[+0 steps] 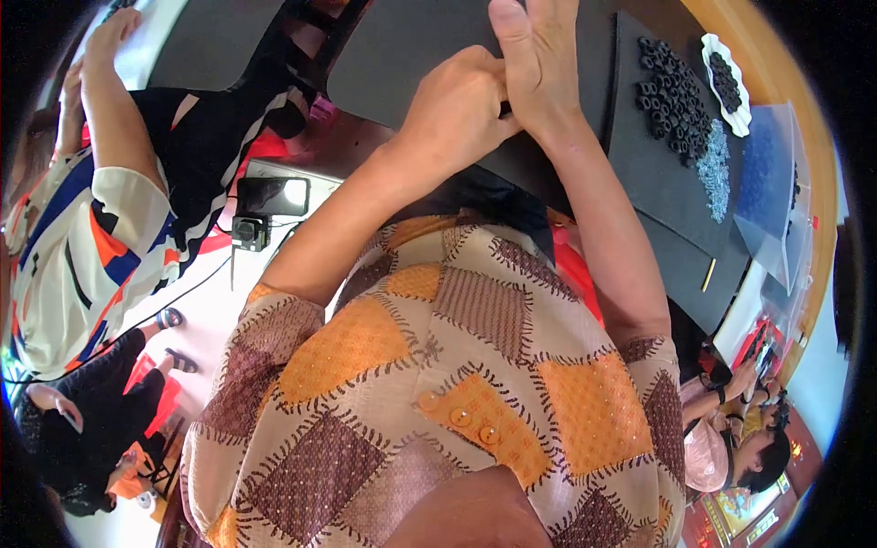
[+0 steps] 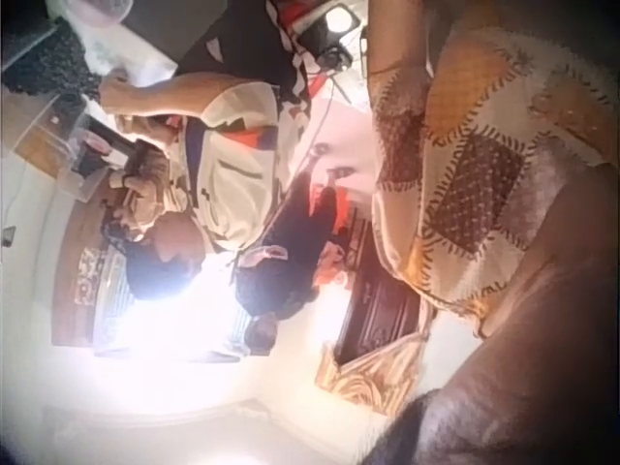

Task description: The person assembles small black rubber rings by hand, inserting small blue pins into them.

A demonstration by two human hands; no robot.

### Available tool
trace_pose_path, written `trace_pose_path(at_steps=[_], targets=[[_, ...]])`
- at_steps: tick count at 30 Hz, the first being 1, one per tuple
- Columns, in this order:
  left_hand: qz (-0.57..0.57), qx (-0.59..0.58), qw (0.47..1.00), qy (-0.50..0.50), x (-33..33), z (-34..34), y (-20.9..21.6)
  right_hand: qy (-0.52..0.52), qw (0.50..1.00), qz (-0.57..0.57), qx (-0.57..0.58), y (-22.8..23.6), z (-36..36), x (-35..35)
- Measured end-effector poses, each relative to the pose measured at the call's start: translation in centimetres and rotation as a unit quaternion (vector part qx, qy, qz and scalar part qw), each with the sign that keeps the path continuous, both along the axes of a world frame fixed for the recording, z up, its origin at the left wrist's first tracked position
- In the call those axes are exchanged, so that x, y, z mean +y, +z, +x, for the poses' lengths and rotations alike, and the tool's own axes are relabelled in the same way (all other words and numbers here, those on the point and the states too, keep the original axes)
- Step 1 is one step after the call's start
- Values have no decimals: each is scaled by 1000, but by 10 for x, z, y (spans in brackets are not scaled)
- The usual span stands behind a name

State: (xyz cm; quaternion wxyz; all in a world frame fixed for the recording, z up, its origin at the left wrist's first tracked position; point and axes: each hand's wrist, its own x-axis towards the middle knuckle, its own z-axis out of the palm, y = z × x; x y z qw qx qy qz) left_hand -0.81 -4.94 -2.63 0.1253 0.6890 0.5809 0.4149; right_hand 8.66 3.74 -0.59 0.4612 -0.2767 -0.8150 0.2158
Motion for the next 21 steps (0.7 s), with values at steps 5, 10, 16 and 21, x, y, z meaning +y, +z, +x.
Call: trace_pose_path(at_steps=[5,10,16,21], targets=[[10,-5,1000,-6,3,-3,-5,26,995,60,80,29,6,12],[7,16,1000,-2,4,-1,-2,-9,989,-117,-89,2,-3,-4],[13,-9,999,-29,14,-6,1,-8,1000,5,8,27,24,18],[-231,-377,891,-105,9,-18,25,81,988,-130,-6,61,76,3]])
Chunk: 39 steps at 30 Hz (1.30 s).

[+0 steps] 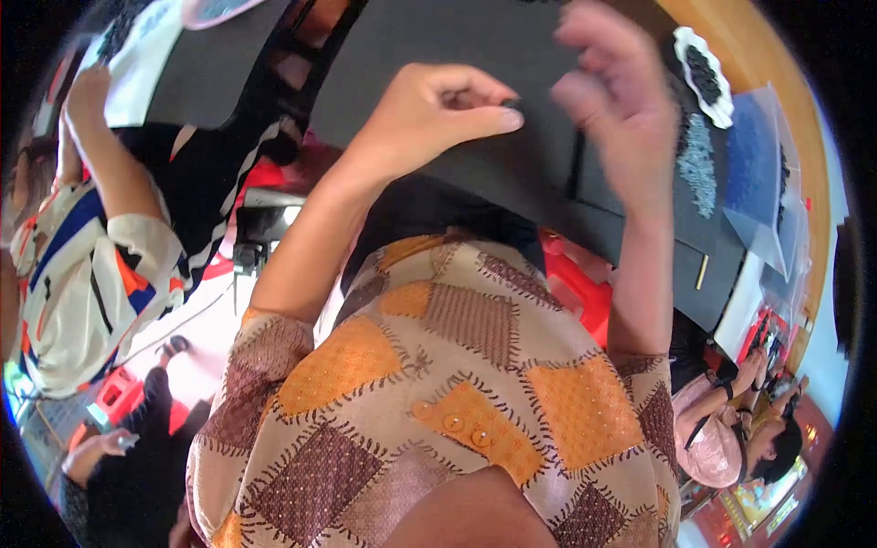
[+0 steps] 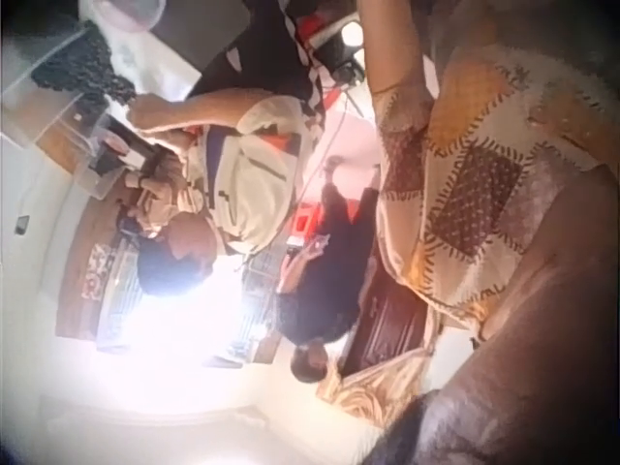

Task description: The person assembles small black rubber rings by hand, inserting small blue pins into them.

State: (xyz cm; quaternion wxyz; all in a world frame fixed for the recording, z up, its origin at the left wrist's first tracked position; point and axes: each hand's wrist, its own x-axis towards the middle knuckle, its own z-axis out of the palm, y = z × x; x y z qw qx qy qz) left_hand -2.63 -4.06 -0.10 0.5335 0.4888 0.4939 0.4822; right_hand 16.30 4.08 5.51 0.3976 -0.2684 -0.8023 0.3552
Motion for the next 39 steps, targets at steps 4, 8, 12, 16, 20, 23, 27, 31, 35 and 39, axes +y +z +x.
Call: trace_pose_path(at_steps=[4,8,12,16,20,23,27,31,35,39], targets=[[-41,-121,989,-78,3,7,-5,83,990,78,-78,-26,24,-21],[-76,-141,974,-162,7,21,-2,29,992,97,-80,-24,43,-36],[-62,-106,979,-162,14,30,3,-101,977,138,-131,-9,87,-19],[-27,-40,992,-116,20,27,-5,-352,929,99,-63,28,191,45],[17,38,994,-104,28,39,-9,-460,859,148,-170,70,308,111],[34,42,995,-84,34,44,-12,-482,780,217,-335,58,363,156],[15,33,998,-48,33,46,-13,-472,655,436,-398,48,322,125],[10,64,997,-48,32,46,-10,-383,855,283,-205,1,234,47],[133,252,952,-109,49,62,2,-353,900,172,-191,-54,215,13],[268,322,903,-94,72,103,17,-347,893,143,-248,-64,212,14]])
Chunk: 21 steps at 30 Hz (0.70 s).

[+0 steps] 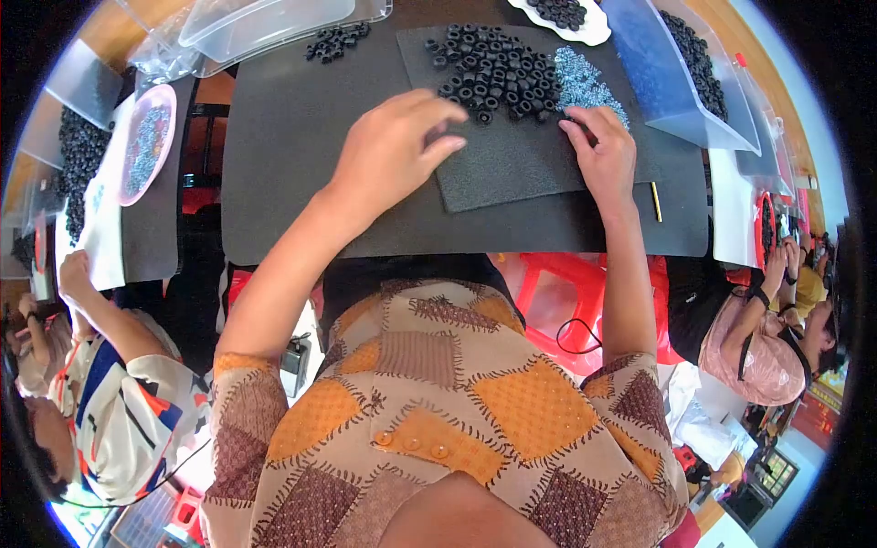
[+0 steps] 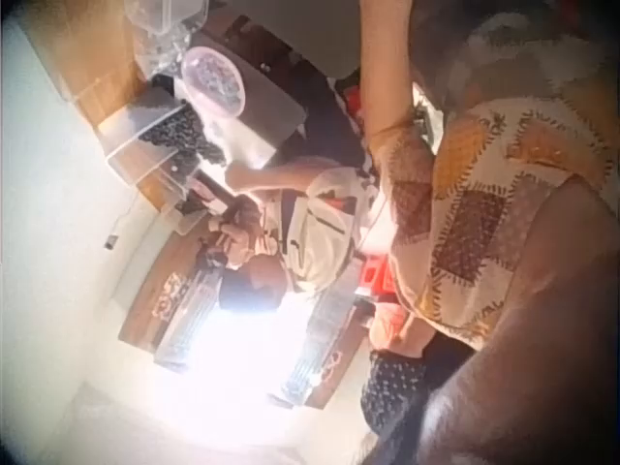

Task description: The person assembles small black rubber rings by hand, inserting small blue pins into them.

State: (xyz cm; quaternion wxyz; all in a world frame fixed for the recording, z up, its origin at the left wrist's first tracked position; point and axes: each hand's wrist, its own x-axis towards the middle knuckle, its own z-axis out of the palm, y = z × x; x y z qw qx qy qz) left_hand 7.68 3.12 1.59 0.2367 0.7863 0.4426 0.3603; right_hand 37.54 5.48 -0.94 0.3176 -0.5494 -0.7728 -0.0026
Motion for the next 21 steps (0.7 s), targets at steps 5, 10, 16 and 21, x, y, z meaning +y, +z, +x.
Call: trace_pose_path(at_steps=[5,10,16,21], targets=[[127,112,985,-22,30,27,-13,17,1000,-3,-23,-4,-1,10],[124,114,985,-32,20,24,-21,25,999,11,-38,-3,-2,11],[130,87,987,-37,25,34,-23,16,998,-1,-63,1,-6,15],[111,69,991,-35,18,31,-22,42,995,23,-87,4,2,6]])
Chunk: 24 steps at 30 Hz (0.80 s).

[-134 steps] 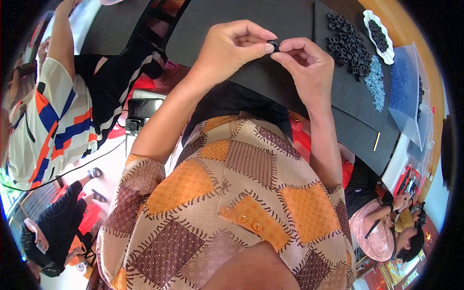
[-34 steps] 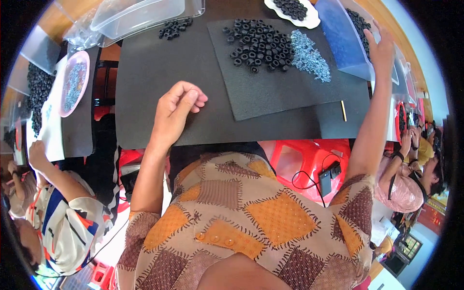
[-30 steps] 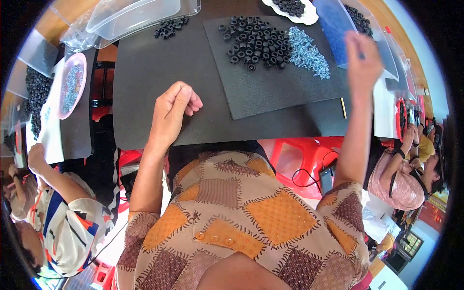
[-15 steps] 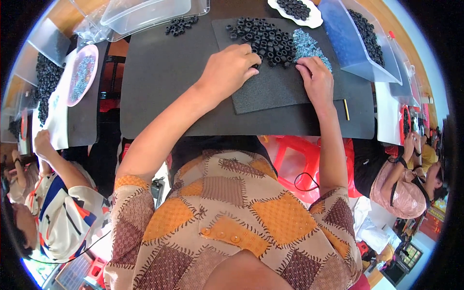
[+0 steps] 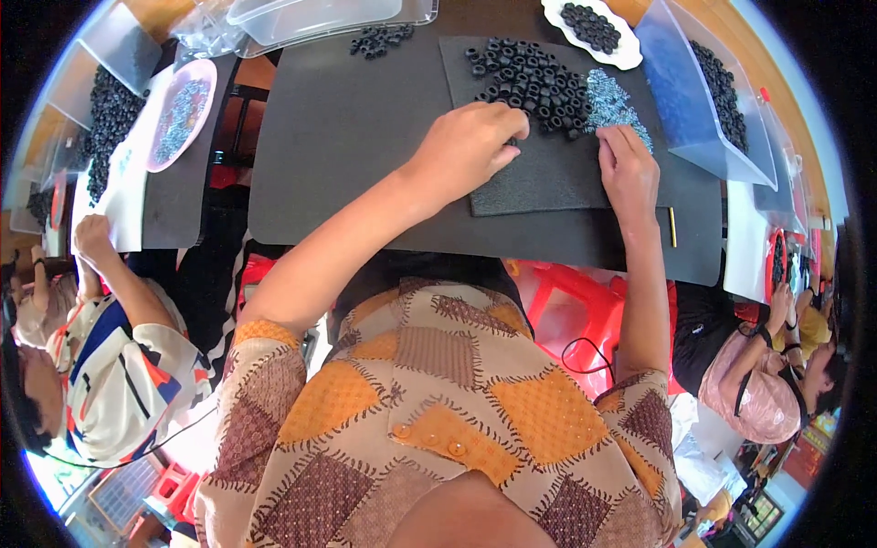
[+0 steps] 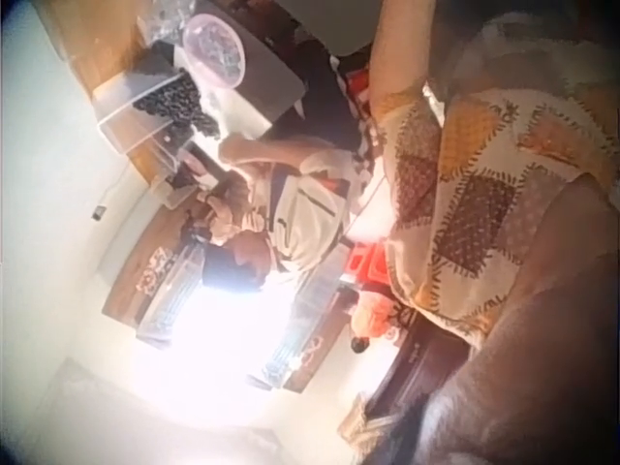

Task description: The person assembles small black rubber rings by hand, inserting small blue pins into them.

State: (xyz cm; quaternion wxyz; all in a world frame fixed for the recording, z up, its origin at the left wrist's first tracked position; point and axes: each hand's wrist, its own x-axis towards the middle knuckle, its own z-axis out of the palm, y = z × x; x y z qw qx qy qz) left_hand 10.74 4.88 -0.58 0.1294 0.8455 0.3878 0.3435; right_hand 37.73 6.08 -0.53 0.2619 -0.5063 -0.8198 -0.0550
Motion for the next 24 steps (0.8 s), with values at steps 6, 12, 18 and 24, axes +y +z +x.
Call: trace_pose_path(at_steps=[6,12,18,24], targets=[[-247,-214,943,59,-33,-52,-1,80,995,27,44,0,11,3],[-219,-287,925,120,-51,-84,-22,-31,966,-154,203,3,17,-4],[-190,-207,950,138,-59,-80,-8,34,990,-79,114,4,20,-7],[-163,-168,963,135,-59,-81,-10,-16,982,-101,160,4,20,-13]])
